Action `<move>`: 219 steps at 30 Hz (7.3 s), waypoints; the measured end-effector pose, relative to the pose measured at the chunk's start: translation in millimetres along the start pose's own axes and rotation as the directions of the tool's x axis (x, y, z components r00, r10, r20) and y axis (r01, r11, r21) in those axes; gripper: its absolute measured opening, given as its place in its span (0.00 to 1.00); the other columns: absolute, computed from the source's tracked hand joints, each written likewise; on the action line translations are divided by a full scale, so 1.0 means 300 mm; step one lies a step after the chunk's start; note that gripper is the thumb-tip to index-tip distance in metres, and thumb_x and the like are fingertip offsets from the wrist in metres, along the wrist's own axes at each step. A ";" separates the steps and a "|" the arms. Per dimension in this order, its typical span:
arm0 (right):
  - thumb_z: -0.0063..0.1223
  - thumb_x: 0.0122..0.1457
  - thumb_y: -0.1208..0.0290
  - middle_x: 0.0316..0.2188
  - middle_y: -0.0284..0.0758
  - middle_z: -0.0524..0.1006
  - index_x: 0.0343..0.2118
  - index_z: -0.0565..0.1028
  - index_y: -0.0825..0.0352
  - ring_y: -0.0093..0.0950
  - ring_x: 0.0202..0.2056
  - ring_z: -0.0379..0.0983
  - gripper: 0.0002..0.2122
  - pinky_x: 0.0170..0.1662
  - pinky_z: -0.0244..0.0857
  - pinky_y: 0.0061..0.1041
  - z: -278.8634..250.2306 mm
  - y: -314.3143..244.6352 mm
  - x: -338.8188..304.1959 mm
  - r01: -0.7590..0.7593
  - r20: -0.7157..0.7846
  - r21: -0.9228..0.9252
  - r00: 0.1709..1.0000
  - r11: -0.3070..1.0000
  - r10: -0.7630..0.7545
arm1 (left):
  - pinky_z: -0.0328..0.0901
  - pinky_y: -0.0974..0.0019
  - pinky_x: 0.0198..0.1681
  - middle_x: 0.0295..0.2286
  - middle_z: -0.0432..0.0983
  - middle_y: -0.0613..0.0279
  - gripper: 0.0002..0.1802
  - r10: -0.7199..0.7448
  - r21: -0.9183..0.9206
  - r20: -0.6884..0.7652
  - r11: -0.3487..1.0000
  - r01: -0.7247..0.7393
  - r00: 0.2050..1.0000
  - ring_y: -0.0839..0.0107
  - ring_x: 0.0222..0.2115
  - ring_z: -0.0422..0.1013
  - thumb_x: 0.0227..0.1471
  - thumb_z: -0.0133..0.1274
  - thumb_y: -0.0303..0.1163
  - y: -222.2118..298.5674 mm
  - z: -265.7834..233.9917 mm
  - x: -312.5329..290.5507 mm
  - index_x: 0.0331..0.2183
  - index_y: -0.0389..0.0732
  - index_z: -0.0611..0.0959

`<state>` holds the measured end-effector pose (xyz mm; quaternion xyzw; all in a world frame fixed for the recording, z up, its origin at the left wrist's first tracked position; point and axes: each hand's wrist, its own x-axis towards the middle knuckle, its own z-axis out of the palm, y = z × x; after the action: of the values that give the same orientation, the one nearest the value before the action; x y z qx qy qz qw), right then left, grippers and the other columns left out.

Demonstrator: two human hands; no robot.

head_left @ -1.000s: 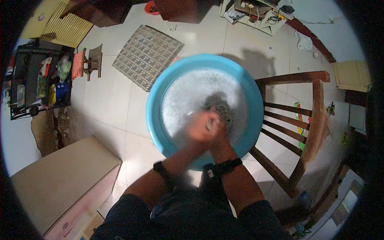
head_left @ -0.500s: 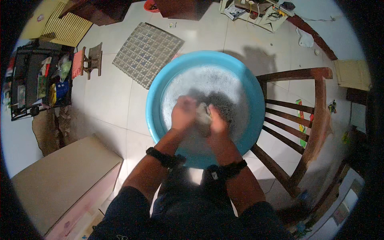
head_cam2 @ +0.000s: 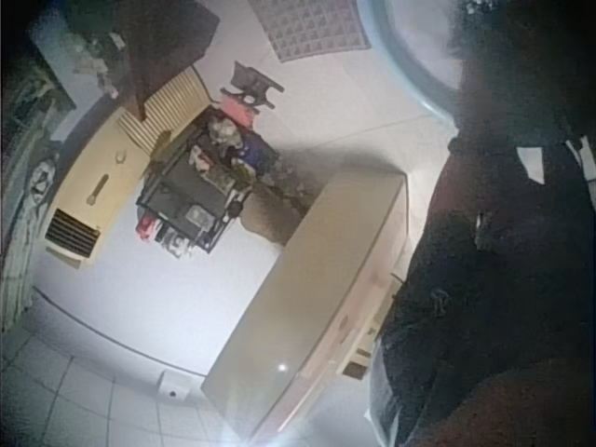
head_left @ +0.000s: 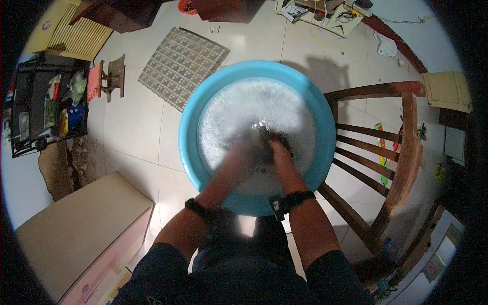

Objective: The person wipes a white closet door and the exterior of a floor-standing air conditioning unit with a cloth, periodically rinsing and wringing the cloth in a basin of soapy water.

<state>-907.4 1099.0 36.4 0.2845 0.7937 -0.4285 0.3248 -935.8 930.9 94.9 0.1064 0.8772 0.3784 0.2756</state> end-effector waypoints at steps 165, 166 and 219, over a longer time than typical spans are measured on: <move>0.44 0.64 0.58 0.57 0.45 0.65 0.58 0.65 0.66 0.41 0.57 0.62 0.23 0.58 0.56 0.41 0.003 -0.006 -0.035 0.095 -0.035 0.406 0.995 0.909 -0.088 | 0.61 0.51 0.52 0.40 0.75 0.47 0.19 0.005 0.103 0.055 0.995 -0.011 0.998 0.49 0.45 0.68 0.45 0.58 0.38 -0.102 -0.014 0.046 0.38 0.37 0.81; 0.43 0.64 0.56 0.57 0.44 0.65 0.58 0.65 0.65 0.42 0.57 0.61 0.24 0.58 0.56 0.41 0.012 0.005 -0.037 0.015 0.051 0.616 0.997 0.788 -0.058 | 0.61 0.51 0.52 0.40 0.75 0.47 0.19 0.004 0.103 0.054 0.995 -0.010 0.999 0.49 0.45 0.68 0.45 0.58 0.38 -0.090 0.015 0.023 0.38 0.37 0.81; 0.42 0.65 0.57 0.40 0.38 0.74 0.48 0.70 0.66 0.32 0.42 0.72 0.17 0.47 0.67 0.34 0.125 0.065 -0.011 0.011 0.147 0.874 0.947 0.487 -0.285 | 0.68 0.58 0.42 0.33 0.76 0.54 0.12 0.297 -0.082 -0.248 0.942 -0.325 0.922 0.57 0.37 0.73 0.49 0.57 0.39 0.156 0.015 0.013 0.31 0.40 0.81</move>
<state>-880.9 1075.2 13.5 0.2763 0.4418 -0.8282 0.2061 -937.6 967.5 124.7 0.1825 0.8507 0.4798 0.1134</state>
